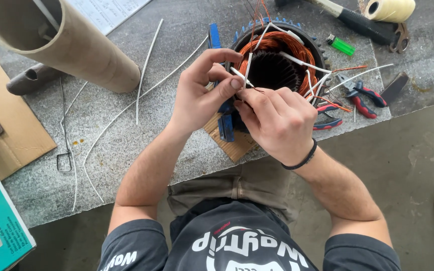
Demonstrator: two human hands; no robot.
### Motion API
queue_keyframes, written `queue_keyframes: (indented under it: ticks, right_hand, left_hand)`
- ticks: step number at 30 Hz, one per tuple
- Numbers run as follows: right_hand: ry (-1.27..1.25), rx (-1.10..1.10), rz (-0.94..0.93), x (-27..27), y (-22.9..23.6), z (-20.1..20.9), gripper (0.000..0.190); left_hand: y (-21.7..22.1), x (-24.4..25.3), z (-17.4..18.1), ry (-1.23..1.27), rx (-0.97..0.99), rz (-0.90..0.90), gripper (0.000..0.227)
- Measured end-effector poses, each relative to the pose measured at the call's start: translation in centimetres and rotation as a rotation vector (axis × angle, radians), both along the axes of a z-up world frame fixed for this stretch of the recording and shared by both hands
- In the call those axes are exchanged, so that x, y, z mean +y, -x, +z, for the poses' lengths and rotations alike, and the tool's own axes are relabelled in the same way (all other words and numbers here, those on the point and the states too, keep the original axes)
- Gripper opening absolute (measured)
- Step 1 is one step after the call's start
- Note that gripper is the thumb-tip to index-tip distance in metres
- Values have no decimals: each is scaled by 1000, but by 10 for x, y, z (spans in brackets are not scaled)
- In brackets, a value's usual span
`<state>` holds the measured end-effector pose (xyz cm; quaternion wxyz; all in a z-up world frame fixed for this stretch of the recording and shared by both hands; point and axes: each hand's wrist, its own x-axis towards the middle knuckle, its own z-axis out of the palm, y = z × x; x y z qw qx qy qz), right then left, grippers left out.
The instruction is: The person works on an electric motor stator with copper windings on a workbench. They thread white cable ties around the windings, pull them tight to bundle the coils, and twist and arrange the copper wire leads extending from the stator.
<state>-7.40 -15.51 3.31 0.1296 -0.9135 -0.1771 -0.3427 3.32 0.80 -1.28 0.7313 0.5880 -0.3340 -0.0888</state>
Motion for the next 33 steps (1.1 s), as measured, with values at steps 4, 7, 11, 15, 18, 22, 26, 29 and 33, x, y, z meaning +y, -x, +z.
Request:
queue_keyframes:
  ticks: [4, 7, 11, 15, 18, 22, 26, 29, 33]
  right_hand:
    - [-89, 32, -1, 0, 0, -9, 30]
    - [-122, 57, -6, 1, 0, -12, 33]
    - [-113, 33, -6, 4, -1, -9, 33]
    - [-102, 35, 13, 3, -1, -9, 31]
    - [-127, 71, 13, 1, 3, -9, 33]
    - [-92, 61, 76, -7, 4, -8, 32]
    - [-129, 115, 135, -17, 8, 1, 28]
    - [-303, 162, 124, -27, 11, 6, 27]
    - [-406, 227, 144, -24, 9, 11, 35]
  left_hand:
    - [-12, -6, -8, 49, 171, -137, 19]
    - [-15, -3, -5, -170, -382, 123, 12]
    - [-16, -3, 8, -156, -120, 5, 14]
    - [-13, 1, 35, -254, -454, 198, 19]
    - [-23, 9, 16, -221, -457, 132, 20]
    - [-16, 10, 17, -187, -372, 47, 26]
    - [-1, 8, 18, -62, -248, -101, 35]
    - [15, 9, 13, -12, -167, -43, 41]
    - [42, 11, 7, 142, 66, 37, 43]
